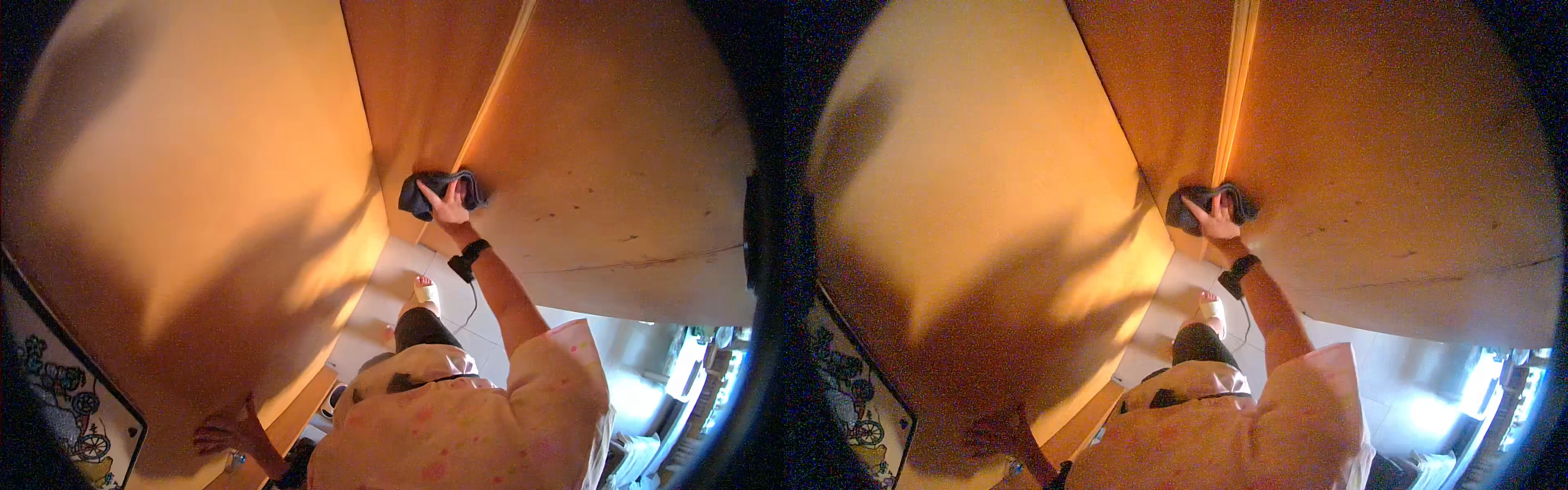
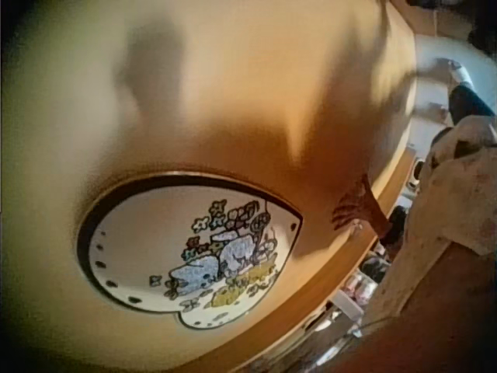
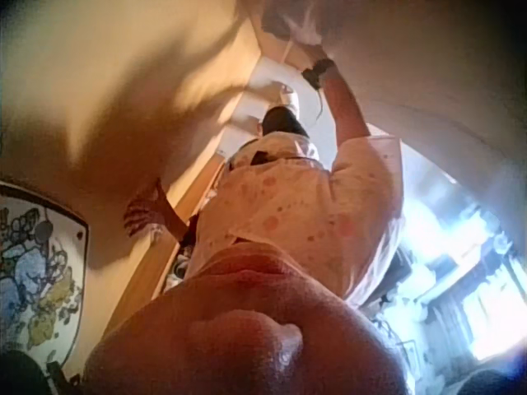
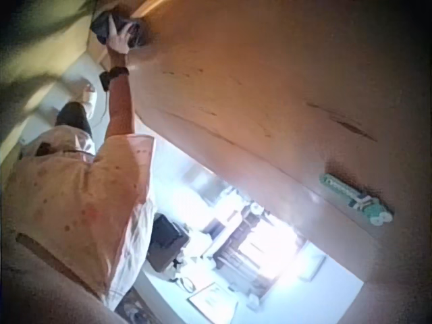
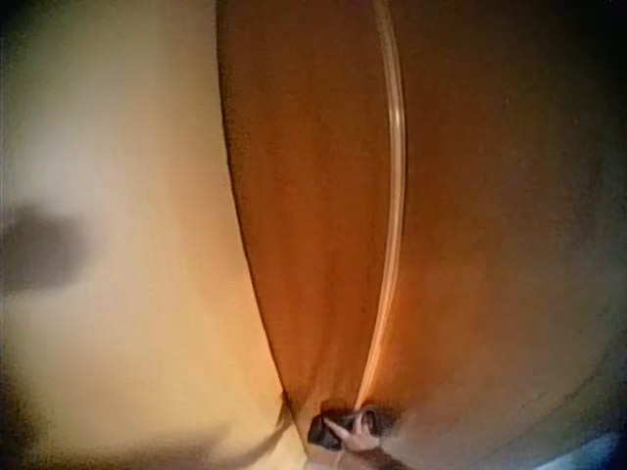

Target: The person wipes a white bathroom door and frame with a cloth, washes the cloth in the sink, then carries the cloth to a living area where they wipe the surface and edges of a large wooden wardrobe.

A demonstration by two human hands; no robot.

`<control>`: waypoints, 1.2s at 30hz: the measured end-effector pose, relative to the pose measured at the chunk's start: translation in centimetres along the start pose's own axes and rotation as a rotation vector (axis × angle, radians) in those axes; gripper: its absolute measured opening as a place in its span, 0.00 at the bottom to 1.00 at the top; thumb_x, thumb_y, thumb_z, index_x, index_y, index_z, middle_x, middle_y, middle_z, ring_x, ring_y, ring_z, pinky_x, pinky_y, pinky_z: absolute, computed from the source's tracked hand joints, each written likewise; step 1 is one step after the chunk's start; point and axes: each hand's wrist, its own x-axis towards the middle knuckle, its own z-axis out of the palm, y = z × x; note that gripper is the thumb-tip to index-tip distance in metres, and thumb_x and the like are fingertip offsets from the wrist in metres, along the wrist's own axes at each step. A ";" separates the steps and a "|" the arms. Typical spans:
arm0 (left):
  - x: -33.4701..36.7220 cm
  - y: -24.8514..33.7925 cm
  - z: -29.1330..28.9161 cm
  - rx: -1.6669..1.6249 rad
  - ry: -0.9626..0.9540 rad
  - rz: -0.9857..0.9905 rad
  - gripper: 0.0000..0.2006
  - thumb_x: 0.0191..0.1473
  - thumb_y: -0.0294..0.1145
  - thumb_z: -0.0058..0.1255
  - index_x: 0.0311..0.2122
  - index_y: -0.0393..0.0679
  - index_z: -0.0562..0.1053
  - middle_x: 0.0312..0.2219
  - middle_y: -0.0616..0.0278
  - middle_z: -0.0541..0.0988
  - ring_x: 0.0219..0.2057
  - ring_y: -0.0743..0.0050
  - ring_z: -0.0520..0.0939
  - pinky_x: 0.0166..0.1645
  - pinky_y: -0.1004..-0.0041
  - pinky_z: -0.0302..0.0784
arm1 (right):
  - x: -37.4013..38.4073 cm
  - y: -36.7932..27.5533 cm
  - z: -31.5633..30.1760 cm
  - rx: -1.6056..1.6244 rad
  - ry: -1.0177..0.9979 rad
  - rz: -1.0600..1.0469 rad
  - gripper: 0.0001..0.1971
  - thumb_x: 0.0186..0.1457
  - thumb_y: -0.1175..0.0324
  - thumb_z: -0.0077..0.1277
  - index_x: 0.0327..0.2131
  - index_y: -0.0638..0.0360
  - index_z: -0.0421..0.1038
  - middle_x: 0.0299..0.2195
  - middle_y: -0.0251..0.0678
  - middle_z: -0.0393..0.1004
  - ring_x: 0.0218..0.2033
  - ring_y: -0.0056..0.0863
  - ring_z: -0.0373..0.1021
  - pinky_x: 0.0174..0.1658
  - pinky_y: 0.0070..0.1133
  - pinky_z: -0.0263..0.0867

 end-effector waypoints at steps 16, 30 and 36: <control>0.7 0.2 -0.9 0.057 -0.096 -0.042 0.67 0.30 0.79 0.48 0.63 0.33 0.38 0.61 0.32 0.35 0.60 0.21 0.37 0.56 0.26 0.35 | -6.1 -1.9 3.0 0.733 0.137 0.337 0.35 0.40 0.86 0.37 0.54 0.43 0.65 0.57 0.52 0.54 0.54 0.53 0.57 0.54 0.36 0.61; 1.3 0.1 -2.2 0.016 -0.067 -0.011 0.68 0.29 0.78 0.51 0.63 0.35 0.36 0.61 0.30 0.33 0.61 0.25 0.36 0.56 0.27 0.34 | -2.3 -4.7 -3.9 0.780 0.448 0.156 0.35 0.33 0.87 0.40 0.51 0.53 0.67 0.47 0.53 0.59 0.52 0.53 0.59 0.54 0.33 0.59; 1.4 -0.1 -3.5 0.024 -0.135 -0.039 0.70 0.27 0.79 0.50 0.63 0.35 0.33 0.61 0.30 0.31 0.61 0.24 0.35 0.57 0.28 0.34 | 1.6 -4.6 3.9 0.390 0.220 -0.182 0.31 0.41 0.78 0.52 0.54 0.49 0.64 0.52 0.51 0.59 0.46 0.50 0.65 0.46 0.36 0.66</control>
